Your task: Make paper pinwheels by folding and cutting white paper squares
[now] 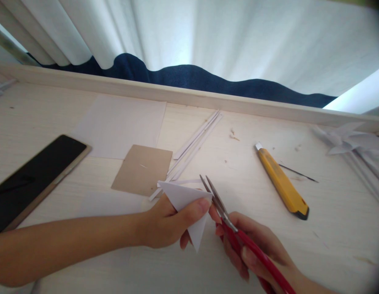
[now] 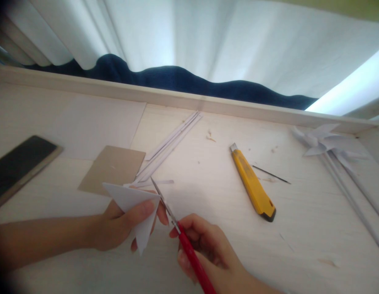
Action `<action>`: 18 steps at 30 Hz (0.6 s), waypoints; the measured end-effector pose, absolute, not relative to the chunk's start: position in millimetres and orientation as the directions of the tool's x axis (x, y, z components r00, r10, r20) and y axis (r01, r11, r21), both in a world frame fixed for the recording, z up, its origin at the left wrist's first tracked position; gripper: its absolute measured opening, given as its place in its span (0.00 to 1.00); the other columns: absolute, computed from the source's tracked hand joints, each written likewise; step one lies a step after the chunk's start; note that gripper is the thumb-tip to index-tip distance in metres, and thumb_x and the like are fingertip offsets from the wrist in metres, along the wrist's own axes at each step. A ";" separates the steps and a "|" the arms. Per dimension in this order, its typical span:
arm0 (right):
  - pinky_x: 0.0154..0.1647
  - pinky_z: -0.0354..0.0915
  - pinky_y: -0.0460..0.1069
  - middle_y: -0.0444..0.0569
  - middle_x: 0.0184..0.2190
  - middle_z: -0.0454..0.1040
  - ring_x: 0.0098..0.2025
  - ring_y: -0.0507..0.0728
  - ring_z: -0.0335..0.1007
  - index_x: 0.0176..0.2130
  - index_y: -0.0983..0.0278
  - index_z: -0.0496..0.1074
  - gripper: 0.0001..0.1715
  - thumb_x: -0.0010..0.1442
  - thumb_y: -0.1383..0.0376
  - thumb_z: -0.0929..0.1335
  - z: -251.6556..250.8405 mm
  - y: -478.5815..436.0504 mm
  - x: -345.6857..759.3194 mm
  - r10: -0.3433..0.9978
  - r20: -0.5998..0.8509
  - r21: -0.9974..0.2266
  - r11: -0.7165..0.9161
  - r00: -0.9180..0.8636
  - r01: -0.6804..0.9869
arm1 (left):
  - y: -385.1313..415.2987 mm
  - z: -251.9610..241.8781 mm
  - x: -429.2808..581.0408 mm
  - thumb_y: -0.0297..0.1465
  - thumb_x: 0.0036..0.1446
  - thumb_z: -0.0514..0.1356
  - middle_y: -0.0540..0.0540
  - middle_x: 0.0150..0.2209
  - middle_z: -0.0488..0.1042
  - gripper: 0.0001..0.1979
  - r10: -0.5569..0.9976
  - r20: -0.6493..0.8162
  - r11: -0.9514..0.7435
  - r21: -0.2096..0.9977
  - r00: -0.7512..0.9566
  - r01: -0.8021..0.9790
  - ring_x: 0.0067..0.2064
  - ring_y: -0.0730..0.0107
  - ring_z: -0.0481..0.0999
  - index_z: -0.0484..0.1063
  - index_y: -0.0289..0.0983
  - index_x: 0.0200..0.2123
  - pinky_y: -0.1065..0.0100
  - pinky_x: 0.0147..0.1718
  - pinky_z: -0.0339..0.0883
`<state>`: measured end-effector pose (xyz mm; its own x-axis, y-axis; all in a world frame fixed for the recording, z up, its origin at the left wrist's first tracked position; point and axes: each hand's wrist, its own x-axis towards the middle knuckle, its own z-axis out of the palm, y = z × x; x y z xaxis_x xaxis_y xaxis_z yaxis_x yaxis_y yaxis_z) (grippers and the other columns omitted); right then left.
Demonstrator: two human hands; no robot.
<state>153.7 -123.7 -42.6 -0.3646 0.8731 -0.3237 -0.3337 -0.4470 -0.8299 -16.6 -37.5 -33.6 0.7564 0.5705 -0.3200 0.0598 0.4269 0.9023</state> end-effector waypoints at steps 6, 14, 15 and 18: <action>0.15 0.44 0.41 0.40 0.18 0.57 0.17 0.45 0.46 0.34 0.62 0.63 0.17 0.52 0.52 0.65 -40.0 -123.4 154.3 0.873 -0.351 -0.839 -0.453 -0.338 -0.300 | -38.1 -33.3 -17.0 0.48 0.51 0.51 0.54 0.12 0.61 0.22 0.570 -0.328 0.420 0.904 0.754 0.076 0.12 0.81 0.59 0.70 0.36 0.27 0.81 0.09 0.51; 0.15 0.44 0.41 0.38 0.19 0.56 0.18 0.44 0.46 0.35 0.62 0.63 0.17 0.52 0.52 0.66 -40.9 -125.5 155.8 0.869 -0.348 -0.856 -0.448 -0.351 -0.260 | -38.6 -40.1 -17.6 0.47 0.54 0.48 0.55 0.13 0.61 0.22 0.541 -0.283 0.409 0.912 0.792 0.047 0.12 0.84 0.59 0.70 0.35 0.28 0.84 0.08 0.52; 0.15 0.43 0.41 0.38 0.19 0.56 0.17 0.44 0.46 0.35 0.62 0.63 0.17 0.52 0.52 0.66 -40.9 -125.7 155.4 0.869 -0.347 -0.856 -0.447 -0.353 -0.259 | -38.7 -41.1 -17.6 0.47 0.53 0.48 0.55 0.12 0.61 0.22 0.541 -0.276 0.410 0.911 0.794 0.037 0.11 0.84 0.59 0.70 0.35 0.28 0.84 0.08 0.52; 0.15 0.43 0.42 0.38 0.19 0.56 0.18 0.44 0.46 0.35 0.62 0.62 0.18 0.52 0.51 0.65 -39.5 -126.1 154.4 0.870 -0.347 -0.862 -0.443 -0.351 -0.245 | -38.9 -42.0 -17.6 0.48 0.53 0.48 0.56 0.12 0.61 0.22 0.544 -0.287 0.416 0.908 0.788 0.044 0.11 0.84 0.59 0.70 0.35 0.27 0.85 0.08 0.52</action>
